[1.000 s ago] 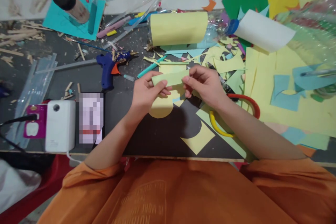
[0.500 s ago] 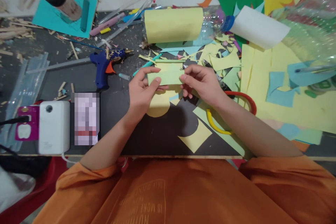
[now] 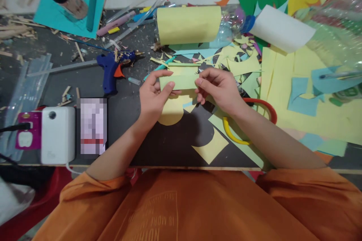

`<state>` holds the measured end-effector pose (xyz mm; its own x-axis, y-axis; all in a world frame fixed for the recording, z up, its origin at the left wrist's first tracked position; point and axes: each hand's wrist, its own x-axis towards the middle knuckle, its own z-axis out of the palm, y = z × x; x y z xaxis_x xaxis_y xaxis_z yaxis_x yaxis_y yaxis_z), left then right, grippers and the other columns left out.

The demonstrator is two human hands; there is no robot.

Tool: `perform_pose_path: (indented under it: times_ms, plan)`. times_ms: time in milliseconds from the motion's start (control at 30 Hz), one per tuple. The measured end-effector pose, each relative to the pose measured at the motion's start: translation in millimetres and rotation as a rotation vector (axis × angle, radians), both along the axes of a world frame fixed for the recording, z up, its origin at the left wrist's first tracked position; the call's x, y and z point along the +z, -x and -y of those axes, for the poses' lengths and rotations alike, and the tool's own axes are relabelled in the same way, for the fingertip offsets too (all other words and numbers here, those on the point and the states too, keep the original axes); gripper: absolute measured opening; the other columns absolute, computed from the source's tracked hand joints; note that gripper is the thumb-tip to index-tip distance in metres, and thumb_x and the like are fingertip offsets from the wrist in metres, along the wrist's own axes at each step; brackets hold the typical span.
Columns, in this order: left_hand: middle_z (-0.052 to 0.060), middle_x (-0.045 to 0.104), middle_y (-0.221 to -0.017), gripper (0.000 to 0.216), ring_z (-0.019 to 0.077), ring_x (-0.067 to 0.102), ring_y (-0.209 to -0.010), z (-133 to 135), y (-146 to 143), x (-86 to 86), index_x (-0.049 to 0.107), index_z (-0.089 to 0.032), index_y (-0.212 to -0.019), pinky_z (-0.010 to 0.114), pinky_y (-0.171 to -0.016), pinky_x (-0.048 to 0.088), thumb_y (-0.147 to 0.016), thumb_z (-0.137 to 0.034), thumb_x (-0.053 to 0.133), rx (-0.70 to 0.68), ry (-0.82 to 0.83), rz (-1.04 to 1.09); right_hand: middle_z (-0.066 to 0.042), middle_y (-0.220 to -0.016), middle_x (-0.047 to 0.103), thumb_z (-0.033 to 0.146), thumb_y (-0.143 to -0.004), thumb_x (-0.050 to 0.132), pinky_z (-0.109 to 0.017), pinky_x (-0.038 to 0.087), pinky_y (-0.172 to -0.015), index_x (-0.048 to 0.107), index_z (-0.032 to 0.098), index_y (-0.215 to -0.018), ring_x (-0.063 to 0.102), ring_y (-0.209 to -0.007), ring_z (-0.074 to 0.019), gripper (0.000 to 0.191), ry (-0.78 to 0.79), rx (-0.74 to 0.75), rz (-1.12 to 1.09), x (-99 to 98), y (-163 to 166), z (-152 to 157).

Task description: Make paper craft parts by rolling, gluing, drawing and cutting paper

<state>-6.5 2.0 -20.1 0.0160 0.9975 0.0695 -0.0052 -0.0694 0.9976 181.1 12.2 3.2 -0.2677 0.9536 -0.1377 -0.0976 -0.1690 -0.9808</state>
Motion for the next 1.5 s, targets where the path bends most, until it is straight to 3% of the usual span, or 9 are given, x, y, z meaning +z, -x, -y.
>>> perform_pose_path:
  times_ms: [167,433,833,967,1067,1200,1333,1500]
  plan:
    - [-0.002,0.071,-0.07,0.041,0.0186,0.075,-0.066,0.0,-0.1,-0.1,0.059,-0.024,-0.103,0.026,-0.059,0.062,-0.078,-0.054,0.072,0.009,0.027,0.02,0.006,-0.055,0.059,0.059,-0.07,0.076,-0.02,0.047,-0.036,0.055,0.022,-0.067,0.057,-0.041,-0.0079,0.043,-0.023,-0.025,0.016,2.8,0.5,1.1]
    - [-0.002,0.071,-0.069,0.041,0.0151,0.073,-0.062,-5.3,2.5,-0.8,0.058,-0.022,-0.085,0.022,-0.057,0.06,-0.075,-0.059,0.072,0.082,0.065,0.044,0.007,-0.056,0.057,0.059,-0.075,0.072,-0.017,0.042,-0.034,0.053,0.022,-0.069,0.055,-0.041,-0.0058,0.042,-0.064,-0.068,0.044,2.0,-2.3,1.8]
    - [-0.007,0.051,-0.055,0.04,0.0049,0.049,-0.044,-12.4,6.1,-0.8,0.058,-0.021,-0.07,0.018,-0.042,0.044,-0.072,-0.058,0.075,0.164,-0.14,-0.078,0.006,-0.055,0.056,0.065,-0.072,0.071,-0.021,0.039,-0.033,0.053,0.025,-0.068,0.054,-0.04,-0.0075,0.044,-0.124,-0.158,0.106,0.6,-0.3,1.7]
    - [-0.007,0.046,-0.052,0.04,0.0047,0.045,-0.042,-12.5,6.9,-1.6,0.059,-0.022,-0.068,0.018,-0.041,0.042,-0.072,-0.058,0.075,0.103,-0.093,-0.04,0.006,-0.055,0.055,0.064,-0.073,0.071,-0.022,0.039,-0.033,0.052,0.025,-0.067,0.052,-0.04,-0.0075,0.044,-0.139,-0.178,0.098,-1.0,-0.1,1.7]
    - [-0.006,0.051,-0.058,0.039,0.0061,0.05,-0.046,-12.2,8.1,-2.5,0.061,-0.022,-0.075,0.02,-0.046,0.048,-0.074,-0.059,0.073,0.078,-0.067,-0.033,0.006,-0.055,0.055,0.062,-0.073,0.072,-0.021,0.038,-0.033,0.052,0.025,-0.067,0.052,-0.04,-0.0072,0.042,-0.137,-0.173,0.075,-1.5,-0.3,1.1]
    - [-0.001,0.063,-0.082,0.041,0.0106,0.064,-0.068,-12.0,9.4,-3.1,0.061,-0.025,-0.095,0.024,-0.064,0.056,-0.074,-0.057,0.074,0.118,-0.144,-0.057,0.007,-0.055,0.055,0.06,-0.073,0.074,-0.021,0.037,-0.033,0.053,0.025,-0.069,0.052,-0.039,-0.0069,0.041,-0.119,-0.174,0.052,-3.0,-1.6,0.2]
    - [0.003,0.066,-0.091,0.033,0.0161,0.067,-0.09,-10.9,9.2,0.1,0.067,-0.023,-0.082,0.029,-0.08,0.057,-0.077,-0.055,0.073,0.103,-0.241,-0.135,0.007,-0.055,0.056,0.061,-0.073,0.073,-0.022,0.037,-0.032,0.053,0.026,-0.069,0.052,-0.039,-0.0075,0.041,-0.117,-0.184,0.076,-4.0,-2.2,0.4]
    - [0.004,0.068,-0.09,0.024,0.0153,0.067,-0.087,-8.9,9.9,3.3,0.075,-0.023,-0.085,0.027,-0.078,0.057,-0.08,-0.047,0.073,0.086,-0.214,-0.169,0.006,-0.056,0.056,0.059,-0.074,0.073,-0.022,0.038,-0.033,0.054,0.025,-0.069,0.052,-0.04,-0.0074,0.039,-0.12,-0.175,0.068,-3.5,-2.0,0.8]
